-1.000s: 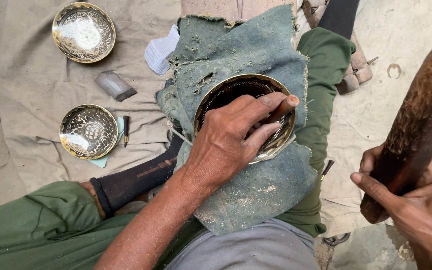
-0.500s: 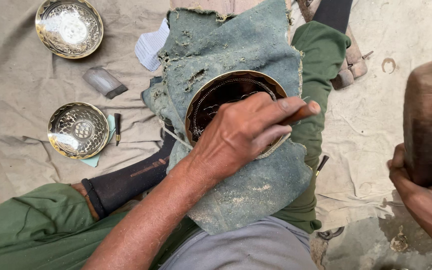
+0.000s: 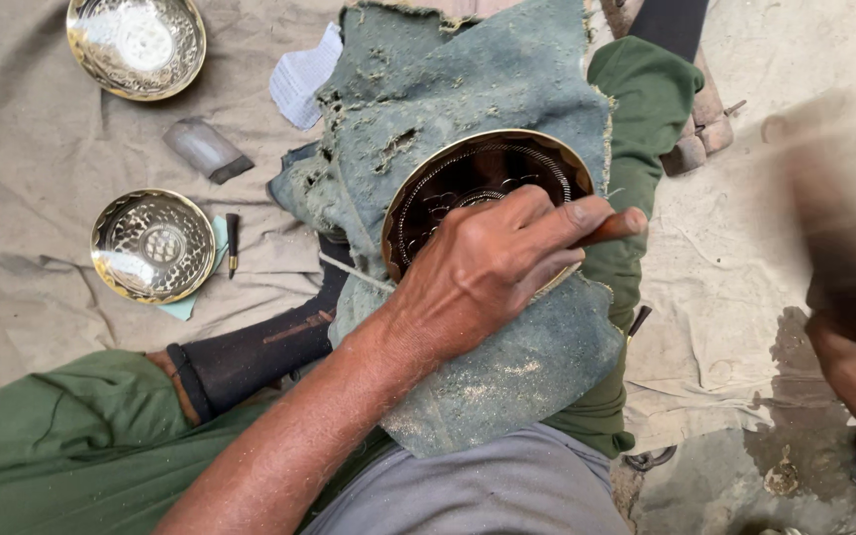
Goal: The person sits on the floor with a brass bowl on a cloth pad and hammers a decorative pattern into it, holding a punch against the bowl's inner surface and striking it with a wooden mallet, repositioning the punch repeatedly across the patterned design.
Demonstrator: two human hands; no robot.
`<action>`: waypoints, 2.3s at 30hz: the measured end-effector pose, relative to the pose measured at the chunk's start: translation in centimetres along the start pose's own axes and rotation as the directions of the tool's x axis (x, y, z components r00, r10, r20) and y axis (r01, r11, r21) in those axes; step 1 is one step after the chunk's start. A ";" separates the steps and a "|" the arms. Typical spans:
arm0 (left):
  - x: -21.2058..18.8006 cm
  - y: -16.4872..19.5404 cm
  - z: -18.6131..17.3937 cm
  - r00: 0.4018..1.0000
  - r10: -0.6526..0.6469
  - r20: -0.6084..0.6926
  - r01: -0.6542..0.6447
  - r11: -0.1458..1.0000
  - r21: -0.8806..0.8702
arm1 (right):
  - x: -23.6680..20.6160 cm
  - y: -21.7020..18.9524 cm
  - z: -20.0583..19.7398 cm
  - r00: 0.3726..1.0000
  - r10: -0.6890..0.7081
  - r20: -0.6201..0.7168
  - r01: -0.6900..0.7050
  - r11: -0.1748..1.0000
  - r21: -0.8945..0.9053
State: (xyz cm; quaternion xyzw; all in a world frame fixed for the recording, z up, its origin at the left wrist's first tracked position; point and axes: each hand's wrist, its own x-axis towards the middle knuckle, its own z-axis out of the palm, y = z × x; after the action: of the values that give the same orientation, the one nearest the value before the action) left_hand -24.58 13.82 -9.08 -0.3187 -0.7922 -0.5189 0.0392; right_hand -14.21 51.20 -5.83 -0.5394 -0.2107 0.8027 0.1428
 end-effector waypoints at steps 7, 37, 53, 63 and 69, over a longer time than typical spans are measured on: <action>-0.4 0.5 0.3 0.995 -0.101 0.004 0.100 0.994 0.041 | -0.8 0.7 -0.1 0.978 -0.126 0.163 0.199 0.789 -0.581; 4.0 0.9 -2.9 0.863 0.149 0.482 -0.134 0.989 -0.066 | -2.1 8.8 -7.5 0.150 -0.350 0.924 0.820 -0.478 -0.315; 2.9 0.3 -2.7 0.928 0.062 0.368 -0.100 0.991 0.086 | -5.8 9.4 -5.4 0.440 -0.260 0.859 0.700 -0.501 -0.510; 1.0 1.0 -2.1 0.970 0.028 0.242 -0.061 0.990 0.129 | -7.8 5.8 0.5 0.671 -0.196 0.715 0.590 -0.442 -0.675; -1.3 2.4 -1.0 0.987 -0.136 -0.087 0.145 0.983 0.116 | -8.0 4.7 7.2 0.553 0.058 0.831 0.405 -0.890 -0.208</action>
State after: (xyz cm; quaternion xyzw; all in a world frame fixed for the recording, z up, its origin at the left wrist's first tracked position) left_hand -22.54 12.98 -7.24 -0.2382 -0.8407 -0.4834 0.0531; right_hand -17.89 42.17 0.67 -0.0229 -0.9944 -0.0197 -0.1013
